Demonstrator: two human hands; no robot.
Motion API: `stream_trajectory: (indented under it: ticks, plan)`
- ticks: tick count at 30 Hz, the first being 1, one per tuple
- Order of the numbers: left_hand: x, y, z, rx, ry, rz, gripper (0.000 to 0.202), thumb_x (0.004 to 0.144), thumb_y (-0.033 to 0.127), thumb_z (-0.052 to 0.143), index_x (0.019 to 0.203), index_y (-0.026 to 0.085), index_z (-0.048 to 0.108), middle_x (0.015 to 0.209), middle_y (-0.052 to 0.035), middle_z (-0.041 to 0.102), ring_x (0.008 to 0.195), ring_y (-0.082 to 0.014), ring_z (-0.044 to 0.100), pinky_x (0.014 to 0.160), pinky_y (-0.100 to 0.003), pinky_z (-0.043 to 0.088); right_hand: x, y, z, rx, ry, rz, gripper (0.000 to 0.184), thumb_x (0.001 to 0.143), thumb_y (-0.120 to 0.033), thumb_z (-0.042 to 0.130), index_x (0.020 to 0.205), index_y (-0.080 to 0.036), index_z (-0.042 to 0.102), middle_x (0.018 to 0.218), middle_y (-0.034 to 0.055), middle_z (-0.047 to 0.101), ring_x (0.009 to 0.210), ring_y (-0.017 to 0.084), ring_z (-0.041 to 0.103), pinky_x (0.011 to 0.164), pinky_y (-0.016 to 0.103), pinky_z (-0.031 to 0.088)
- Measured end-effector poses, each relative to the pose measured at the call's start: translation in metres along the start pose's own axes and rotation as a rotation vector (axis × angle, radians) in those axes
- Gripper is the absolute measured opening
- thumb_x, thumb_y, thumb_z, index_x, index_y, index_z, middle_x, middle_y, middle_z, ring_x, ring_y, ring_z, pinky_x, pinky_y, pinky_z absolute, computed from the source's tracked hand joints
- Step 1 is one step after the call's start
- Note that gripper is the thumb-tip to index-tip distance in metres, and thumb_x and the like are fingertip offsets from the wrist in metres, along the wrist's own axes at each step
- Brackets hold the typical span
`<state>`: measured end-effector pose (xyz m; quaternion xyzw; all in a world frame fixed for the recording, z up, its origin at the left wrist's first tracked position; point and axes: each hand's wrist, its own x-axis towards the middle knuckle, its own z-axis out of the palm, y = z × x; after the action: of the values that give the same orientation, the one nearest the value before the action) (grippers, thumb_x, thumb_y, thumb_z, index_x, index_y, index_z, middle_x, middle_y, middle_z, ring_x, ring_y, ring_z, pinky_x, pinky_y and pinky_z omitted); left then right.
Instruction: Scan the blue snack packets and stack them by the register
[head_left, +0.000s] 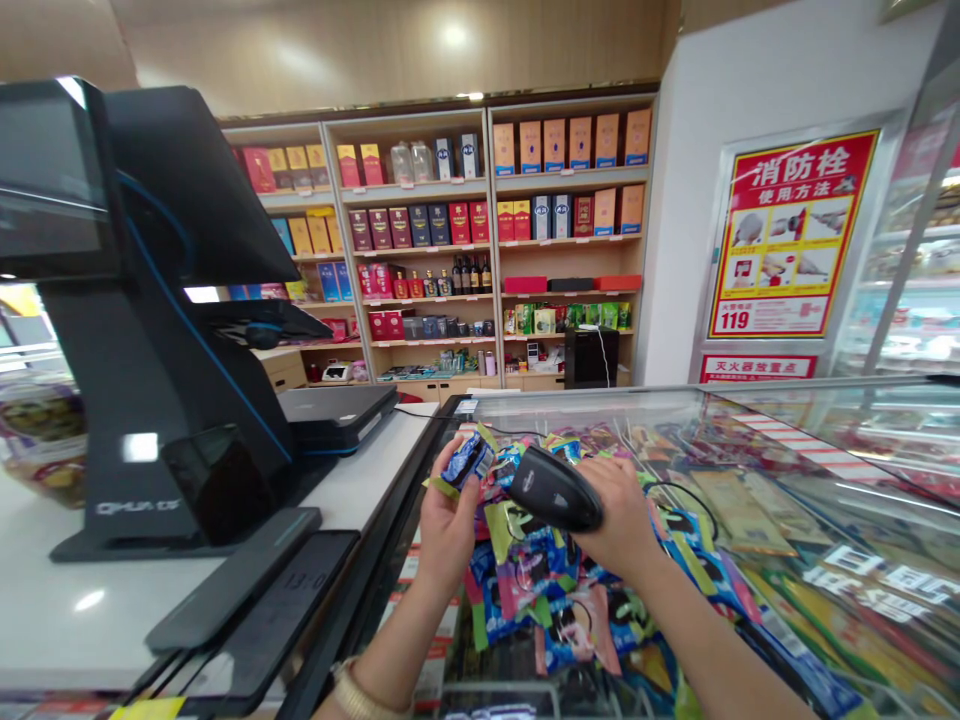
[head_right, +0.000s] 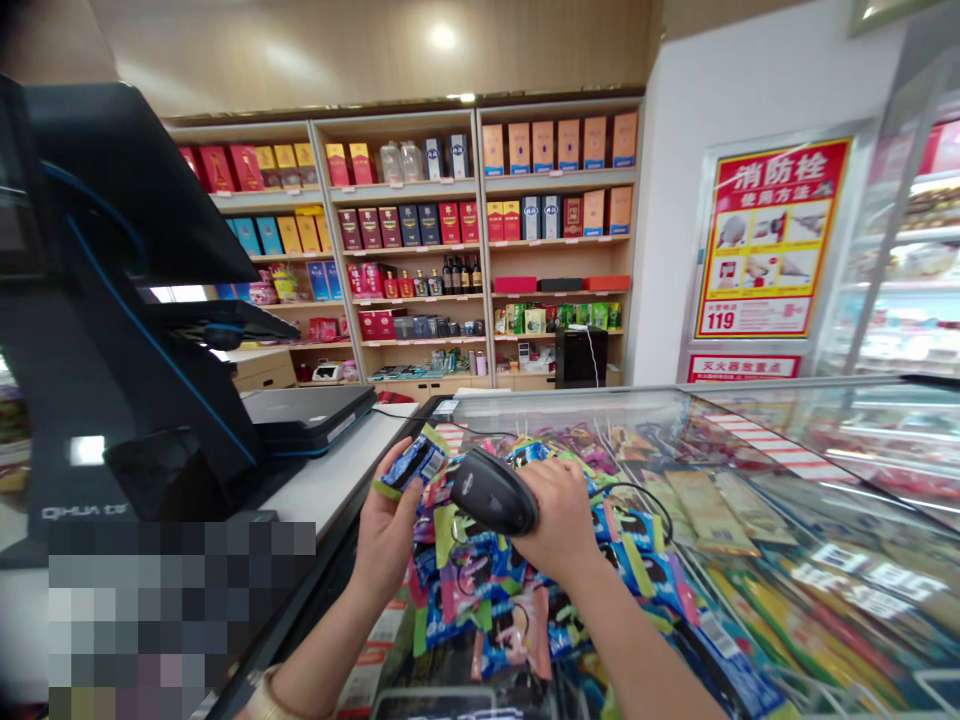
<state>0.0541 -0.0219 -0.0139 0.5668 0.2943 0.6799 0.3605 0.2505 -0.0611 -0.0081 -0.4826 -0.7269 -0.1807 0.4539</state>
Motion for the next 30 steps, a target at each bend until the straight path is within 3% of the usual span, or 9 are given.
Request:
stream_trajectory:
  ticks: [3, 6, 11, 13, 16, 19, 22, 26, 30]
  plan:
    - [-0.001, 0.0, -0.002, 0.152, -0.054, 0.094, 0.04, 0.084, 0.033, 0.058, 0.123, 0.023, 0.058, 0.125, -0.0083, 0.059, 0.121, -0.0236, 0.052, 0.11, -0.039, 0.033, -0.001, 0.005, -0.001, -0.011, 0.098, -0.025, 0.012, 0.071, -0.032, 0.057, 0.074, -0.021, 0.057, 0.07, 0.0013, 0.058, 0.073, 0.018, 0.05, 0.071, 0.032, 0.028]
    - [-0.002, -0.004, -0.005, 0.369, -0.203, 0.211, 0.04, 0.084, 0.029, 0.056, 0.123, 0.024, 0.059, 0.132, -0.0097, 0.051, 0.129, -0.0261, 0.043, 0.113, -0.043, 0.028, -0.002, 0.017, -0.006, -0.08, 0.211, 0.002, 0.013, 0.074, -0.034, 0.056, 0.078, -0.021, 0.057, 0.073, 0.0022, 0.059, 0.076, 0.02, 0.052, 0.074, 0.033, 0.03]
    - [-0.002, -0.014, -0.008, 0.641, -0.391, 0.275, 0.063, 0.084, 0.036, 0.054, 0.143, 0.025, 0.036, 0.147, -0.0132, 0.029, 0.139, -0.0316, 0.027, 0.113, -0.052, 0.024, 0.013, 0.042, -0.027, -0.275, 0.431, 0.179, 0.022, 0.073, -0.036, 0.06, 0.085, -0.02, 0.054, 0.076, 0.0039, 0.057, 0.078, 0.023, 0.052, 0.077, 0.036, 0.031]
    - [-0.001, -0.016, -0.008, 0.723, -0.409, 0.269, 0.071, 0.082, 0.041, 0.058, 0.146, 0.027, 0.03, 0.149, -0.0137, 0.025, 0.139, -0.0336, 0.025, 0.112, -0.054, 0.024, 0.021, 0.049, -0.042, -0.308, 0.459, 0.255, 0.022, 0.076, -0.036, 0.058, 0.09, -0.019, 0.053, 0.081, 0.006, 0.057, 0.082, 0.024, 0.05, 0.075, 0.036, 0.032]
    - [-0.003, -0.016, -0.011, 0.819, -0.426, 0.267, 0.082, 0.077, 0.047, 0.063, 0.147, 0.028, 0.025, 0.151, -0.0149, 0.02, 0.14, -0.0367, 0.023, 0.111, -0.056, 0.024, 0.019, 0.059, -0.066, -0.292, 0.449, 0.217, 0.025, 0.079, -0.038, 0.054, 0.095, -0.019, 0.052, 0.084, 0.0064, 0.056, 0.084, 0.025, 0.049, 0.076, 0.037, 0.035]
    - [-0.012, -0.016, -0.022, 0.86, -0.465, 0.245, 0.092, 0.073, 0.049, 0.067, 0.149, 0.027, 0.02, 0.153, -0.017, 0.015, 0.141, -0.039, 0.02, 0.11, -0.057, 0.026, -0.013, 0.067, -0.084, -0.308, 0.398, 0.212, 0.029, 0.08, -0.038, 0.054, 0.102, -0.019, 0.052, 0.09, 0.0073, 0.057, 0.09, 0.026, 0.05, 0.08, 0.04, 0.036]
    - [-0.026, -0.018, -0.034, 0.859, -0.506, 0.224, 0.107, 0.065, 0.049, 0.074, 0.15, 0.027, 0.014, 0.154, -0.0187, 0.01, 0.141, -0.0415, 0.018, 0.109, -0.057, 0.028, -0.064, 0.07, -0.085, -0.364, 0.392, 0.246, 0.033, 0.082, -0.032, 0.048, 0.113, -0.021, 0.049, 0.103, 0.0097, 0.057, 0.1, 0.028, 0.05, 0.086, 0.044, 0.036]
    - [-0.043, -0.021, -0.039, 0.844, -0.552, 0.212, 0.127, 0.048, 0.047, 0.083, 0.151, 0.025, 0.012, 0.155, -0.0202, 0.006, 0.141, -0.0449, 0.013, 0.109, -0.058, 0.027, -0.115, 0.065, -0.064, -0.391, 0.411, 0.343, 0.04, 0.079, -0.027, 0.049, 0.119, -0.022, 0.045, 0.105, 0.01, 0.055, 0.104, 0.03, 0.049, 0.089, 0.047, 0.037]
    - [-0.052, -0.022, -0.032, 0.881, -0.536, 0.251, 0.126, 0.042, 0.035, 0.084, 0.15, 0.024, 0.019, 0.155, -0.0198, 0.007, 0.141, -0.0473, 0.009, 0.109, -0.059, 0.025, -0.122, 0.05, -0.039, -0.331, 0.36, 0.386, 0.038, 0.078, -0.023, 0.05, 0.115, -0.022, 0.046, 0.106, 0.0112, 0.055, 0.103, 0.029, 0.049, 0.089, 0.046, 0.038]
